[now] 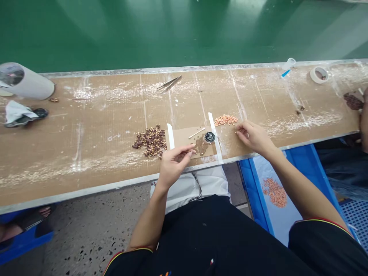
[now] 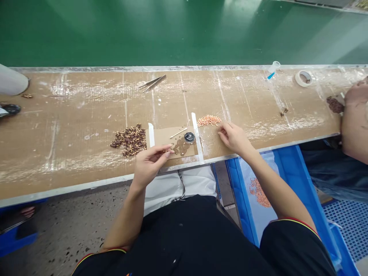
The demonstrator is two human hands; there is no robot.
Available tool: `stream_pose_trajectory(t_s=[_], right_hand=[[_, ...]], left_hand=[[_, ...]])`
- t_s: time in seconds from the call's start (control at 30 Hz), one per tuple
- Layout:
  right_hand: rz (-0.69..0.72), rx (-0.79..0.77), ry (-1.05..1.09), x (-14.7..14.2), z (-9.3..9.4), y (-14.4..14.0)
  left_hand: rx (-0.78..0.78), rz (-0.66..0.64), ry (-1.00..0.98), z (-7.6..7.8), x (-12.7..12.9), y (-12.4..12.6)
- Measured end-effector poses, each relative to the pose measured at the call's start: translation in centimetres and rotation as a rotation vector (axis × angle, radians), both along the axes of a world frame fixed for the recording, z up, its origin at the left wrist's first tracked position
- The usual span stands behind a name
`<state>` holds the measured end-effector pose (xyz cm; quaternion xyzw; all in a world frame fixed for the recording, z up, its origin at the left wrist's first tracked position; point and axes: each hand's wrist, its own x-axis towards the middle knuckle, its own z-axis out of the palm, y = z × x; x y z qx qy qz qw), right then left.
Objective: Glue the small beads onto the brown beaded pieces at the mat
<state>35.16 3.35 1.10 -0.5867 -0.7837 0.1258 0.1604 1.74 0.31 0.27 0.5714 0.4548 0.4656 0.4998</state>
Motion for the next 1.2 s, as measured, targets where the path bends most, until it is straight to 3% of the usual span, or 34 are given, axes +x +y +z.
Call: stream_pose_trajectory(t_s=[0.13,0.3,0.6,1.03,1.2], right_hand=[[-0.061,0.029,-0.043,-0.2,-0.7,-0.9],[-0.021,0.017,-0.122,0.1,-0.5,-0.7],[0.183,-0.008,-0.282,0.6,0.6,0.9],[0.125,0.164,-0.202,0.5,-1.1,-0.7],[0.124,0.125,-0.291,0.1,-0.8,-0.2]], left_hand=[[-0.130,0.063,-0.164,-0.8,0.3,0.4],[-0.143,0.067,-0.297,-1.4,-0.5,0.0],[-0.162,0.000,-0.317,-1.4,-0.9,-0.2],[-0.189,0.053,-0.390,-1.7,-1.2,-0.4],[-0.185,0.040,-0.399,-1.7,-1.3,-0.5]])
